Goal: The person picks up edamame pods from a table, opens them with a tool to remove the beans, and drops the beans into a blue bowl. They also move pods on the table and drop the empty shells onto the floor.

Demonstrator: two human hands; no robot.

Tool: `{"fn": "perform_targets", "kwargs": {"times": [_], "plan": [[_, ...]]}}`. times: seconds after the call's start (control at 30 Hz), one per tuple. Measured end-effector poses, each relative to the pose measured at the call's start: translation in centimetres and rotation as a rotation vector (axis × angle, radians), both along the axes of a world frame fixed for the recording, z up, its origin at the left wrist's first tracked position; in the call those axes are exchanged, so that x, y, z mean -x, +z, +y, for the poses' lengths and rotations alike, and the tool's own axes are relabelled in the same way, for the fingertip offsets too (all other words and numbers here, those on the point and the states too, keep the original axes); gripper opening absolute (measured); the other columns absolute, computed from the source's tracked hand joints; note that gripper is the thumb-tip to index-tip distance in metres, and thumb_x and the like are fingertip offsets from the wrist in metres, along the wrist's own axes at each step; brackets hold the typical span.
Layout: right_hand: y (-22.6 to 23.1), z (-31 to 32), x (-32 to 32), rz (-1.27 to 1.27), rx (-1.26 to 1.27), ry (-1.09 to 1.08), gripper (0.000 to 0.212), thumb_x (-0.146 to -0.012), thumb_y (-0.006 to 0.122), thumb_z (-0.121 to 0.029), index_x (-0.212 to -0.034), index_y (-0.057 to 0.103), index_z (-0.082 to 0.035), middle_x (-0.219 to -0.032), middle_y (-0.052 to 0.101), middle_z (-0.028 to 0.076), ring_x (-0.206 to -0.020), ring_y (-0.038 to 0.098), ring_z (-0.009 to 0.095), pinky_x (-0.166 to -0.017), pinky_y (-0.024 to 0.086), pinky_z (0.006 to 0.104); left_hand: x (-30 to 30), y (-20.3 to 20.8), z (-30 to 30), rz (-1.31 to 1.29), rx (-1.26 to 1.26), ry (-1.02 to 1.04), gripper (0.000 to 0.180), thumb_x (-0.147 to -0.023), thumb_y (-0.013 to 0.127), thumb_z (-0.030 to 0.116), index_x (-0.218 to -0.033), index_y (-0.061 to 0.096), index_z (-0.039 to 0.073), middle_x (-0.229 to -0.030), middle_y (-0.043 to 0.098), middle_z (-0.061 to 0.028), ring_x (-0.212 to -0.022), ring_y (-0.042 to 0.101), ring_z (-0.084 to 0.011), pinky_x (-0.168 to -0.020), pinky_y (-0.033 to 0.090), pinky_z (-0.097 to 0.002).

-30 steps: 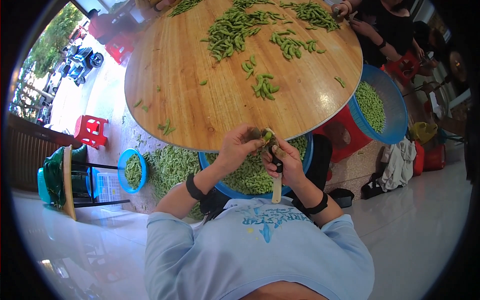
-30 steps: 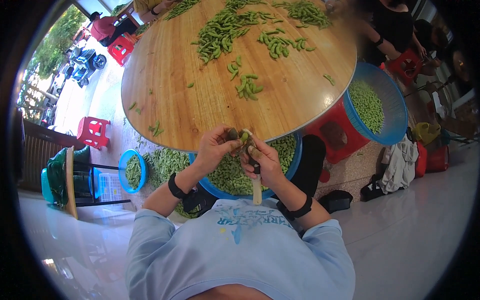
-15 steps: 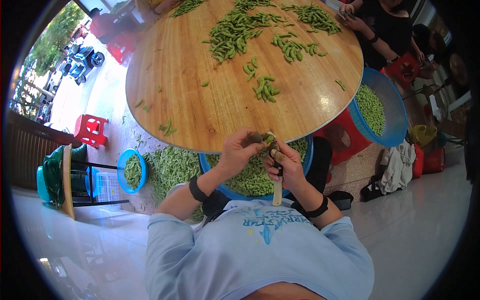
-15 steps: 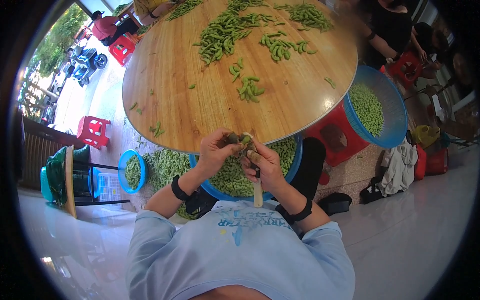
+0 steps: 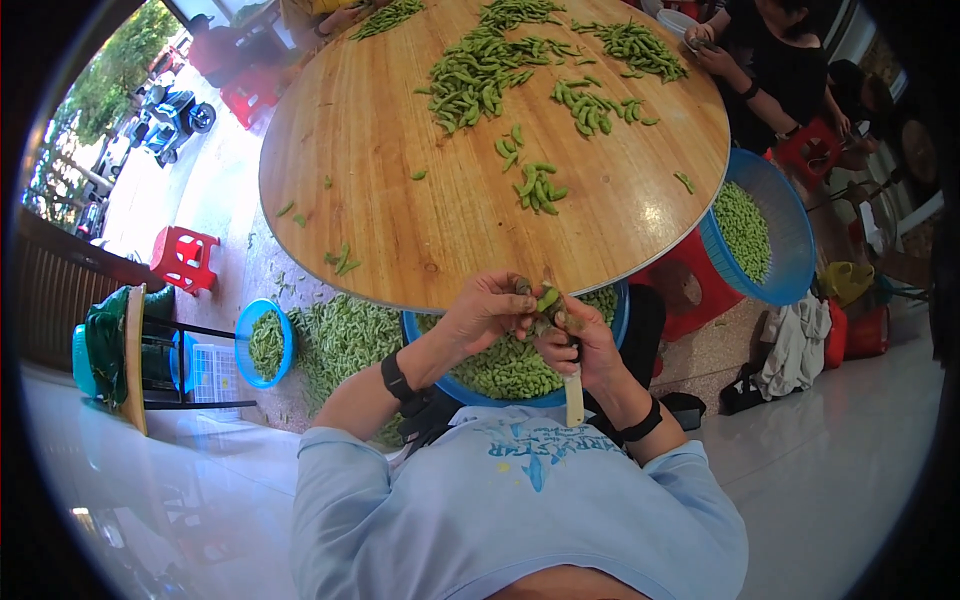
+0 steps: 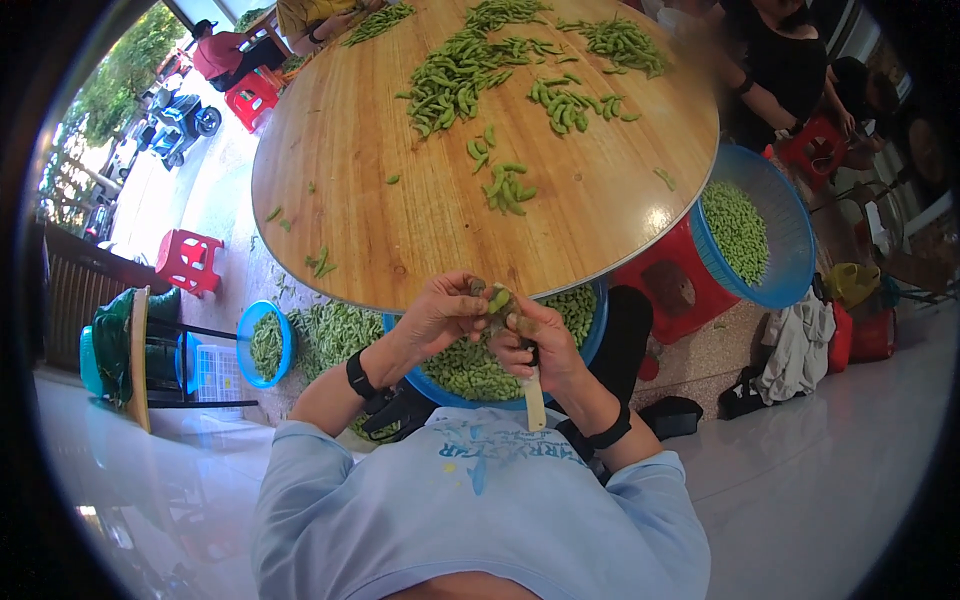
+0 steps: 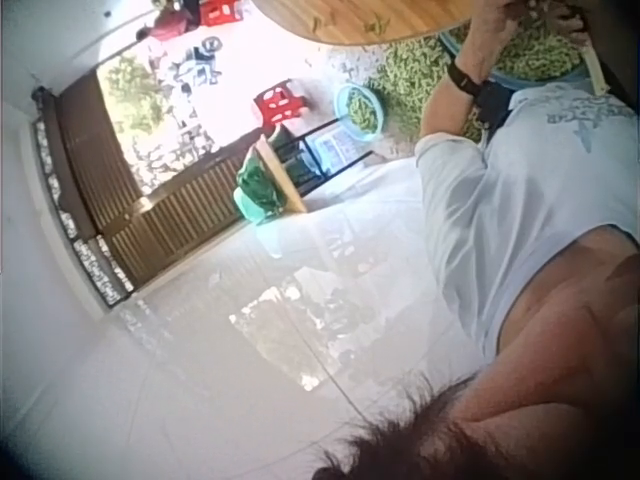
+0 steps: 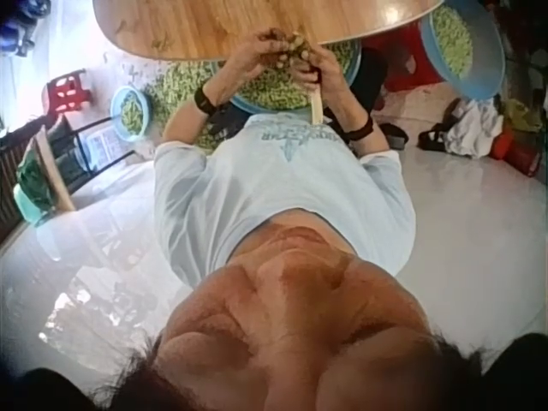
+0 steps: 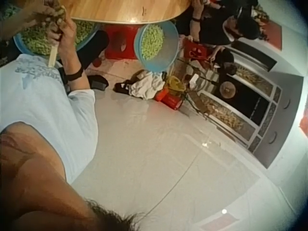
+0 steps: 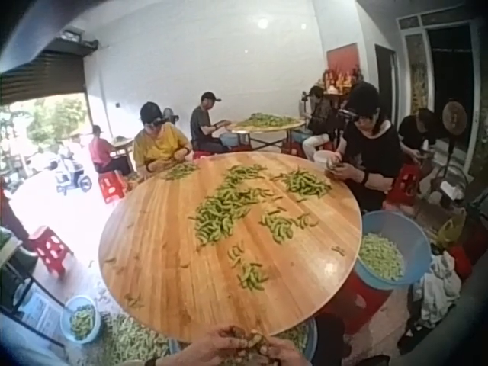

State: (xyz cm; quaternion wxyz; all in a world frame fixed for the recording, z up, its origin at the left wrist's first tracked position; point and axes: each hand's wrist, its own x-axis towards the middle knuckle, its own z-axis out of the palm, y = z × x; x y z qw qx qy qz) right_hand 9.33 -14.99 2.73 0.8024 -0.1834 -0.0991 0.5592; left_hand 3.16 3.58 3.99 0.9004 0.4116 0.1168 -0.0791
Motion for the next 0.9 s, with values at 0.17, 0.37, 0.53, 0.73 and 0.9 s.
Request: {"fn": "perform_targets", "kwargs": {"times": [0.17, 0.37, 0.53, 0.73, 0.9], "plan": [[-1.5, 0.6, -0.5, 0.136, 0.055, -0.053, 0.038, -0.094, 0.054, -0.018, -0.130, 0.046, -0.008, -0.074, 0.044, 0.002, -0.051, 0.036, 0.007, -0.039, 0.031, 0.0171, 0.6, 0.7, -0.4, -0.430, -1.215, 0.157, 0.022, -0.079, 0.069, 0.002, -0.098, 0.058, -0.002, -0.077, 0.061, -0.0093, -0.063, 0.062, -0.0195, -0.055, 0.050, -0.0311], [-0.6, 1.4, 0.5, 0.149, 0.073, -0.085, 0.038, -0.094, 0.054, -0.018, -0.131, 0.047, -0.009, -0.075, 0.045, 0.002, -0.052, 0.036, 0.007, -0.039, 0.031, 0.0174, 1.0, 0.2, -0.8, -0.767, -1.770, 0.345, 0.026, -0.074, 0.070, 0.001, -0.097, 0.058, -0.005, -0.076, 0.060, -0.0185, -0.061, 0.061, -0.0253, -0.056, 0.048, -0.0346], [-0.5, 1.4, 0.4, 0.033, 0.139, -0.162, 0.035, -0.095, 0.052, -0.015, -0.128, 0.049, -0.007, -0.076, 0.048, 0.003, -0.052, 0.038, 0.006, -0.039, 0.032, 0.0182, 0.3, -0.1, -0.4, -0.035, -0.452, 0.177, 0.008, -0.085, 0.062, 0.002, -0.089, 0.060, -0.003, -0.071, 0.063, -0.0089, -0.057, 0.059, -0.0169, -0.048, 0.047, -0.0267], [-2.3, 1.6, 0.1, -0.344, 0.296, -0.251, 0.033, -0.093, 0.049, -0.007, -0.126, 0.050, -0.003, -0.077, 0.052, 0.001, -0.055, 0.044, 0.006, -0.044, 0.036, 0.0191, 0.5, -0.4, -0.9, -0.002, -0.552, 0.143, 0.010, -0.087, 0.060, 0.002, -0.095, 0.061, -0.004, -0.074, 0.062, -0.0048, -0.057, 0.056, -0.0081, -0.048, 0.046, -0.0223], [-1.7, 2.2, -0.3, -1.317, 0.572, -0.722, 0.039, -0.081, 0.059, 0.003, -0.119, 0.051, 0.001, -0.081, 0.056, 0.006, -0.070, 0.058, 0.017, -0.062, 0.048, 0.0260, 1.6, -0.2, -2.0, -0.084, -0.811, 0.181, 0.014, -0.086, 0.061, 0.002, -0.099, 0.061, -0.004, -0.075, 0.063, -0.0045, -0.061, 0.057, -0.0075, -0.050, 0.047, -0.0223]]}}
